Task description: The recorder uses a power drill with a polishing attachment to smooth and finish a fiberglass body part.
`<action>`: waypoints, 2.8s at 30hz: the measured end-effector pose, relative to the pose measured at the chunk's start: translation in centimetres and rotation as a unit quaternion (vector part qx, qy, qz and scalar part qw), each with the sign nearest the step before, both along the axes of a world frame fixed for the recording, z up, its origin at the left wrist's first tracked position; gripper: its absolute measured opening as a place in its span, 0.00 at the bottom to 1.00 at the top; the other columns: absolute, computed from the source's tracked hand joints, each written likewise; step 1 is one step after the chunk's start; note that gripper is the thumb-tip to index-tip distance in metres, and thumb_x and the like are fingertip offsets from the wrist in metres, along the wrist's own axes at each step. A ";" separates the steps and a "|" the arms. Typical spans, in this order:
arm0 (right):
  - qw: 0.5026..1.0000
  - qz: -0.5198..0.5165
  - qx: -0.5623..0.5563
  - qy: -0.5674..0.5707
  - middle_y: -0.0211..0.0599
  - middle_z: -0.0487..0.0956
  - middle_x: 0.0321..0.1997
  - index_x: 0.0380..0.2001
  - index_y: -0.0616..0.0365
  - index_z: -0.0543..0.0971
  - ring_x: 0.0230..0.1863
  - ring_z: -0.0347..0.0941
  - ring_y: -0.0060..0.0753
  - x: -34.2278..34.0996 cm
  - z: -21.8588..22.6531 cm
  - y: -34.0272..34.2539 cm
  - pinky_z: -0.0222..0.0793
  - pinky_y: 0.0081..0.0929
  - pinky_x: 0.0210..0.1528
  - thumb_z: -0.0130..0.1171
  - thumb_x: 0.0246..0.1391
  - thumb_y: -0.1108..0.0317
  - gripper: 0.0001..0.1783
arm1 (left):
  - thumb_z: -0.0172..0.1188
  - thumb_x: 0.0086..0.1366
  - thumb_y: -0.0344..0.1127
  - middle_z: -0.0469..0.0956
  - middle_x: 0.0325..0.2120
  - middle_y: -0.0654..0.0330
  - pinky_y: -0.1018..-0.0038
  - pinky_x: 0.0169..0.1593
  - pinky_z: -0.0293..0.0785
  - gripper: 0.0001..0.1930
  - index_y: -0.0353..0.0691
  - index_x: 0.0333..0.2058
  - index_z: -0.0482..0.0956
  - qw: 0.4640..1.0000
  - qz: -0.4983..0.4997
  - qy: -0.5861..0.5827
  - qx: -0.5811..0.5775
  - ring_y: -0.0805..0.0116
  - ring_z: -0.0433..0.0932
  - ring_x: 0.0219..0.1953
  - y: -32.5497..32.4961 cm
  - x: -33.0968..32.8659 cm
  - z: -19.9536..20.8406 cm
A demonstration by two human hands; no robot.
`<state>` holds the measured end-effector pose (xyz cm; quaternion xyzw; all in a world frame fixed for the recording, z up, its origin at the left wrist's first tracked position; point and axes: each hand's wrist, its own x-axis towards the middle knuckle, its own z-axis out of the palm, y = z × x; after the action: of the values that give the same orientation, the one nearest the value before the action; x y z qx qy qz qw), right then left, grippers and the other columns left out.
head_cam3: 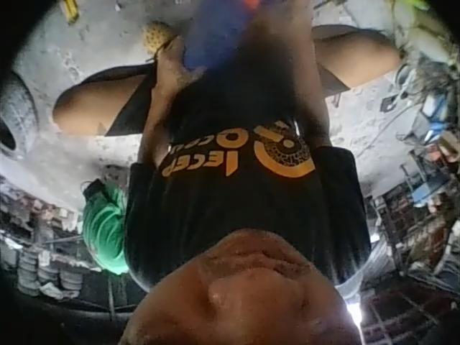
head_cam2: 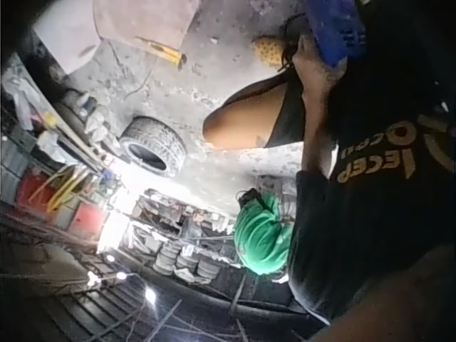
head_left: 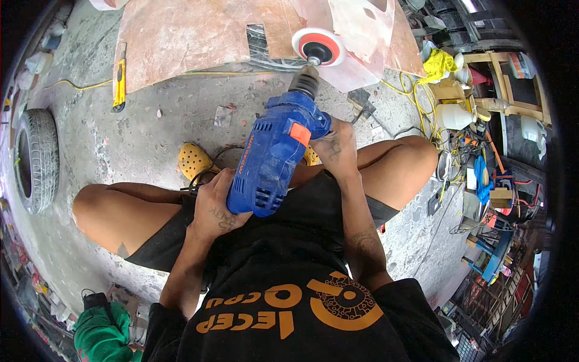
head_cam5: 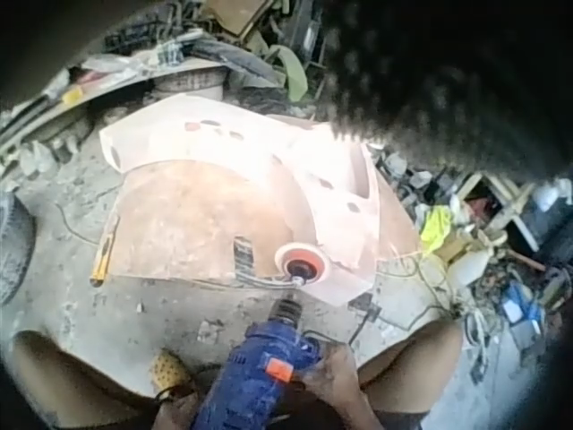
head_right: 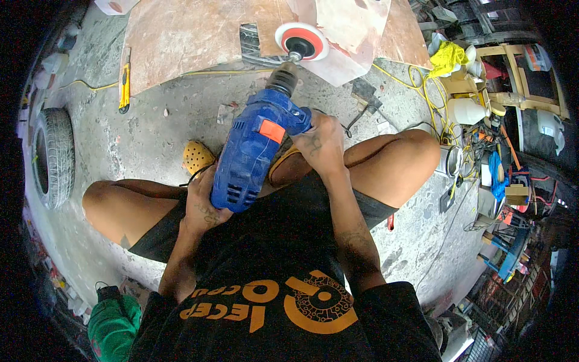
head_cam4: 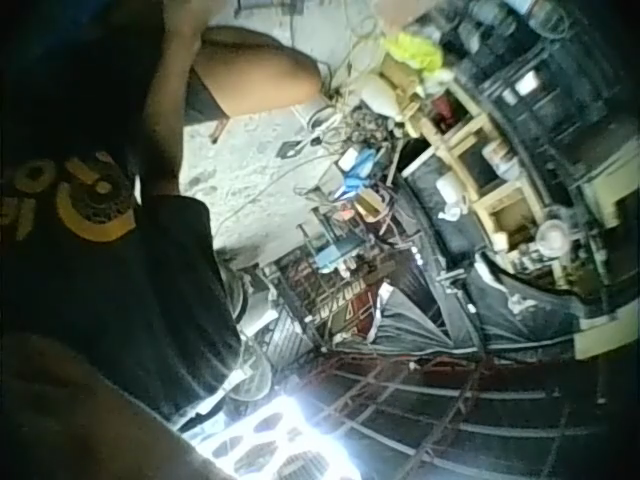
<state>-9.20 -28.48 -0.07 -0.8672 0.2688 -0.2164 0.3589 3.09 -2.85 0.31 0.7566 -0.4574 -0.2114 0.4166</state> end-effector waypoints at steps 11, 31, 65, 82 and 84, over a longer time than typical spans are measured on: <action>0.998 0.002 0.068 0.011 0.51 0.78 0.22 0.25 0.62 0.79 0.25 0.75 0.58 -1.4 -1.4 -0.2 0.70 0.39 0.30 0.64 0.38 0.74 0.07 | 0.75 0.43 0.38 0.80 0.38 0.49 0.61 0.41 0.80 0.33 0.34 0.49 0.74 1.000 -0.022 0.018 0.013 0.46 0.83 0.37 -0.3 -0.3 0.3; 0.999 0.002 0.032 0.042 0.47 0.76 0.18 0.25 0.60 0.82 0.21 0.76 0.49 -0.5 -2.3 0.3 0.70 0.37 0.27 0.65 0.39 0.74 0.06 | 0.74 0.42 0.37 0.79 0.39 0.45 0.60 0.45 0.79 0.33 0.32 0.49 0.74 1.000 0.002 0.007 0.011 0.44 0.82 0.40 0.7 -1.0 -2.0; 0.994 0.004 0.101 0.050 0.48 0.77 0.20 0.26 0.63 0.81 0.22 0.77 0.49 -0.2 -0.8 -0.3 0.71 0.35 0.28 0.64 0.37 0.74 0.08 | 0.74 0.43 0.38 0.79 0.37 0.49 0.61 0.42 0.79 0.32 0.34 0.48 0.74 0.999 -0.005 0.034 0.016 0.46 0.82 0.38 0.4 -0.4 -0.7; 0.998 0.015 0.060 -0.016 0.48 0.76 0.19 0.29 0.61 0.83 0.19 0.73 0.48 0.8 0.5 -0.4 0.69 0.35 0.27 0.62 0.39 0.78 0.09 | 0.74 0.44 0.39 0.79 0.39 0.49 0.62 0.41 0.80 0.33 0.33 0.50 0.74 1.000 0.006 0.009 -0.013 0.46 0.82 0.38 -0.2 0.0 0.8; 0.998 0.017 0.063 0.011 0.48 0.76 0.19 0.29 0.61 0.83 0.19 0.73 0.47 1.1 1.2 -0.4 0.69 0.34 0.27 0.62 0.40 0.77 0.09 | 0.74 0.45 0.39 0.79 0.38 0.48 0.61 0.41 0.80 0.33 0.33 0.50 0.74 1.000 0.014 0.012 -0.020 0.46 0.82 0.38 -0.1 -0.1 0.6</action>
<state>-8.10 -28.89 1.11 -0.8498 0.2705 -0.1837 0.4135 3.01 -2.98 0.92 0.7520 -0.4460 -0.2054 0.4397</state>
